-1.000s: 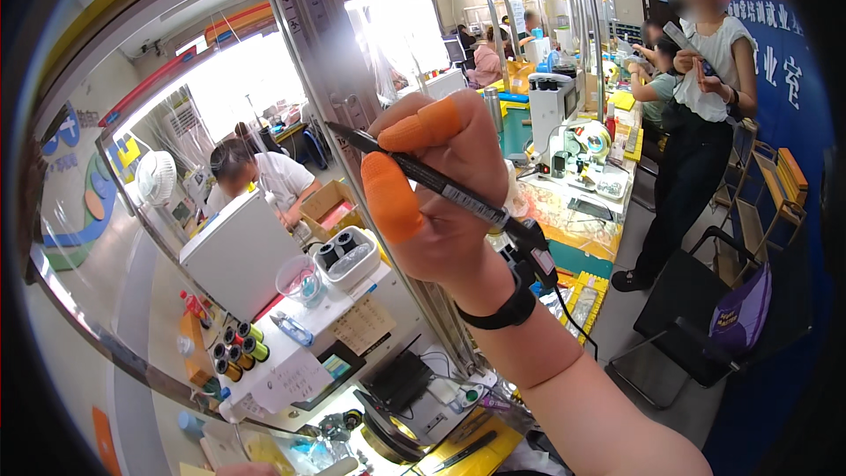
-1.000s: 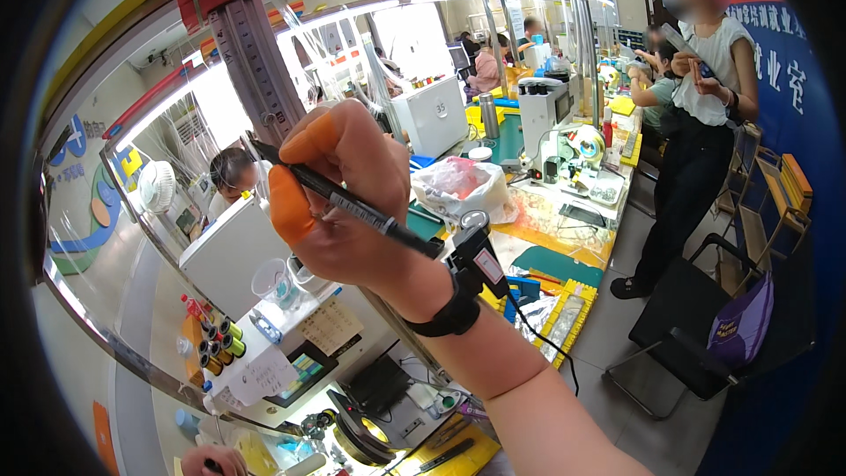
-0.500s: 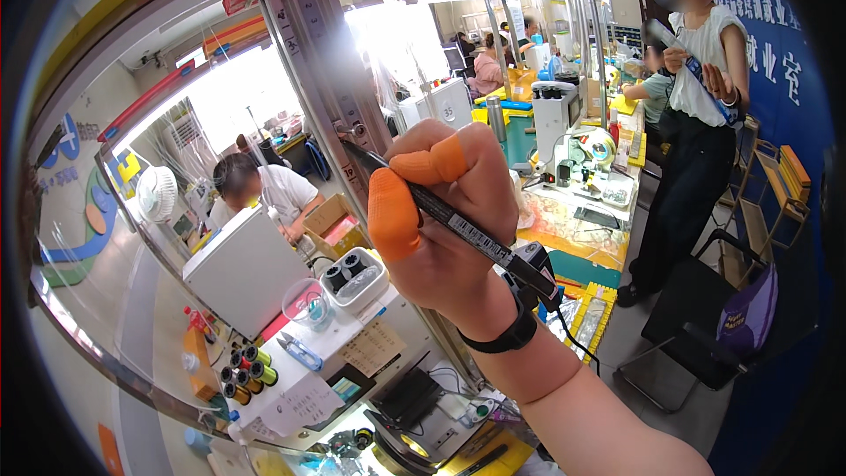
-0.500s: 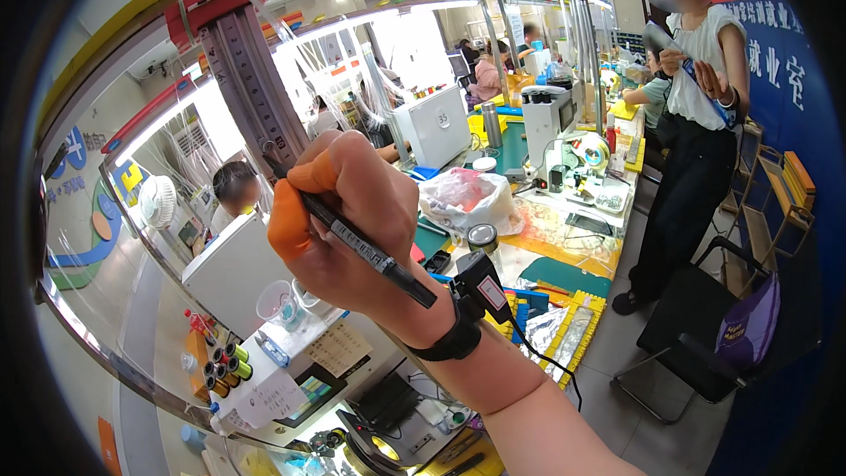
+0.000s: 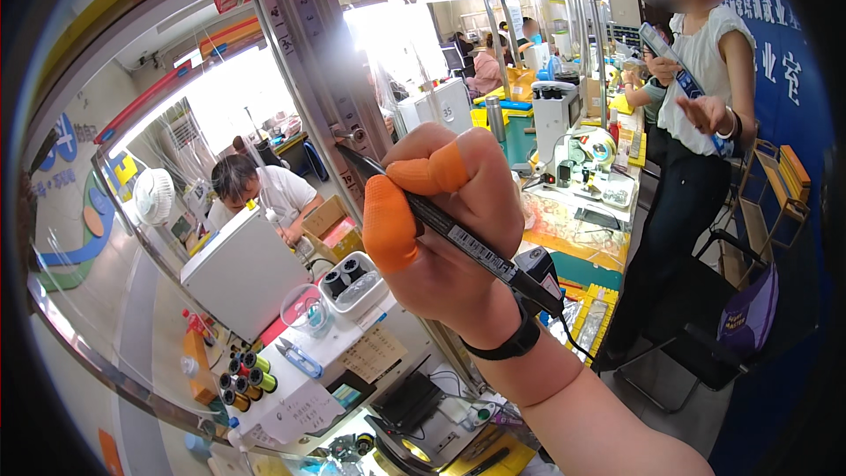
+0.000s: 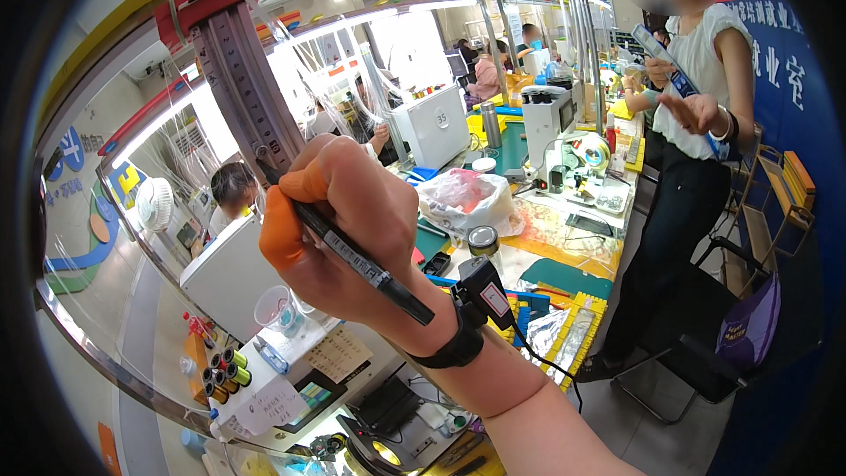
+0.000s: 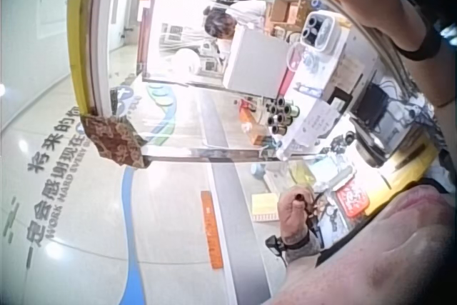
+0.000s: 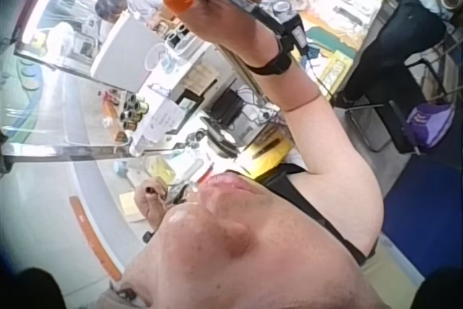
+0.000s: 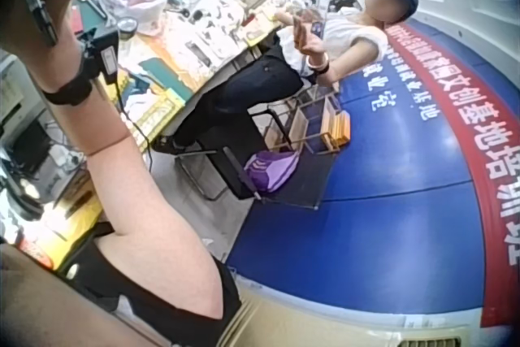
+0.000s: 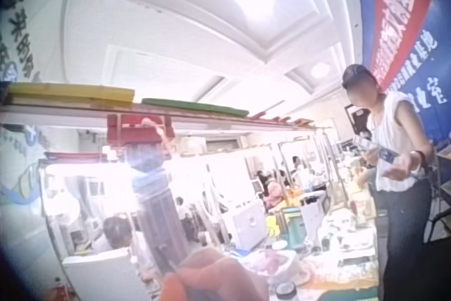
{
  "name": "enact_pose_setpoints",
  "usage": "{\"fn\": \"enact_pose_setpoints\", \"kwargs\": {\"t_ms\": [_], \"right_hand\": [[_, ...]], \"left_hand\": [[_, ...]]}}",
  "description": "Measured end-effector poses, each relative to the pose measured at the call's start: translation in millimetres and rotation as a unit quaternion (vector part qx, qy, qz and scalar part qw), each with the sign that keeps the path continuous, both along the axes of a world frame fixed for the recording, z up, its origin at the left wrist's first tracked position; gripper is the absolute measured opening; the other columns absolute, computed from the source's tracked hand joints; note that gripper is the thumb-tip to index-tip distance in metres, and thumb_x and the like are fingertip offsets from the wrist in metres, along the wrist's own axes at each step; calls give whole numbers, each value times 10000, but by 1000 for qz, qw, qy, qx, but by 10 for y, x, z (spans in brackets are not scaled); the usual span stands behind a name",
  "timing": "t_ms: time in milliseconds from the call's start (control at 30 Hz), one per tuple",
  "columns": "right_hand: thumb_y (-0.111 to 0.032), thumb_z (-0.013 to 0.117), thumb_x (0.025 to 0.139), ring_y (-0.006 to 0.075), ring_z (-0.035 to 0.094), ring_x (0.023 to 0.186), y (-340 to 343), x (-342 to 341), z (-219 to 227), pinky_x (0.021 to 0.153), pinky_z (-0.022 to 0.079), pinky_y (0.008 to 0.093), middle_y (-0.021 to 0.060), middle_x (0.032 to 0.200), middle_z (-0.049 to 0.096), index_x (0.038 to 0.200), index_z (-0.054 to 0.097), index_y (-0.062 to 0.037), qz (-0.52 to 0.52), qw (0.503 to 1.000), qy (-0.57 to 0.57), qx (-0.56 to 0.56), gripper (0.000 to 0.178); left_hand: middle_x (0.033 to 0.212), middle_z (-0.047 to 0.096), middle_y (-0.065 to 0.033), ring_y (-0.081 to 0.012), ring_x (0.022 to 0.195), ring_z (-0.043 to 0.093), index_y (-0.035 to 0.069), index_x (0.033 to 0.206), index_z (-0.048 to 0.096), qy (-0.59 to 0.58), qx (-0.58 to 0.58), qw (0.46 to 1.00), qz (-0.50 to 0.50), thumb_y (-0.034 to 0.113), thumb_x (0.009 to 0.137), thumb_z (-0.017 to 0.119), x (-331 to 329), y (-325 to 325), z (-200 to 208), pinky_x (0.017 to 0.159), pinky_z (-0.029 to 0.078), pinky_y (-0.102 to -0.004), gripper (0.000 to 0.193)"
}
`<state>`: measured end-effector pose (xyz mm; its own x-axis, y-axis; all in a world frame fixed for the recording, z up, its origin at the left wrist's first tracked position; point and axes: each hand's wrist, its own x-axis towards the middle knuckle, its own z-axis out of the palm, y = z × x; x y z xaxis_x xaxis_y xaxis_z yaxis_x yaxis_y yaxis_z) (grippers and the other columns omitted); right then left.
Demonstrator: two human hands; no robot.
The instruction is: Assembling and inspecting small metal components using specialized tools at a workstation.
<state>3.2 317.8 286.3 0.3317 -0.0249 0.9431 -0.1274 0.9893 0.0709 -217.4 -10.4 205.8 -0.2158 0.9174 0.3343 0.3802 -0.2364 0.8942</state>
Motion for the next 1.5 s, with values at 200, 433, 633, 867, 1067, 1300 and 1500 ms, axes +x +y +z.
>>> {"fn": "enact_pose_setpoints", "kwargs": {"t_ms": [200, 433, 633, 867, 1067, 1300, 1500], "right_hand": [[109, 655, 878, 86, 444, 654, -31, 0, -3, 591, 354, 237, 96, 833, 579, 991, 449, -13, -11, 1000, -6, 7, 264], [99, 666, 880, 85, 462, 650, -84, 24, -2, 596, 369, 234, 103, 841, 591, 993, 441, -18, -24, 999, -38, 3, 278], [47, 719, 897, 100, 514, 674, -38, -22, 9, 602, 406, 247, 117, 874, 611, 1022, 460, -37, -12, 1000, 1, 2, 300], [26, 724, 900, 137, 562, 630, -28, -7, 75, 561, 427, 264, 120, 844, 636, 1008, 492, -34, -71, 997, -3, 37, 263], [31, 732, 890, 144, 557, 586, -41, 1, 59, 523, 413, 265, 128, 809, 631, 983, 508, -25, -71, 996, -11, 50, 249], [32, 731, 888, 147, 552, 567, -67, 3, 98, 517, 414, 263, 130, 799, 631, 977, 514, -22, -77, 995, -5, 64, 241], [21, 727, 895, 146, 561, 569, -45, -13, 92, 517, 416, 262, 122, 794, 634, 980, 509, -24, -88, 995, 10, 55, 239]], "left_hand": [[664, 512, -67, -146, 570, 445, 33, 785, 545, 9, -1, 1000, -6, 462, 1054, 574, -52, -8, -25, 525, 307, -290, 507], [667, 522, -68, -137, 568, 442, 31, 791, 552, 13, -14, 1000, -3, 480, 1052, 571, -52, -11, -24, 522, 302, -281, 519], [666, 523, -60, -128, 565, 439, 35, 786, 557, 3, -19, 1000, 4, 478, 1053, 572, -42, 6, -60, 516, 305, -280, 517], [677, 534, -57, -120, 572, 448, 34, 797, 569, 10, -15, 1000, -12, 459, 1057, 574, -90, 10, -72, 520, 315, -272, 498], [694, 542, -56, -120, 577, 453, 35, 807, 572, 13, -24, 1000, 10, 456, 1061, 566, -83, -35, -99, 526, 320, -269, 492], [691, 544, -59, -119, 574, 454, 39, 809, 571, 14, -26, 1000, -6, 454, 1069, 551, -128, -49, -106, 524, 319, -268, 490], [695, 548, -61, -119, 574, 458, 39, 816, 573, 18, -31, 999, -13, 452, 1070, 548, -164, -65, -126, 525, 326, -264, 486]]}}
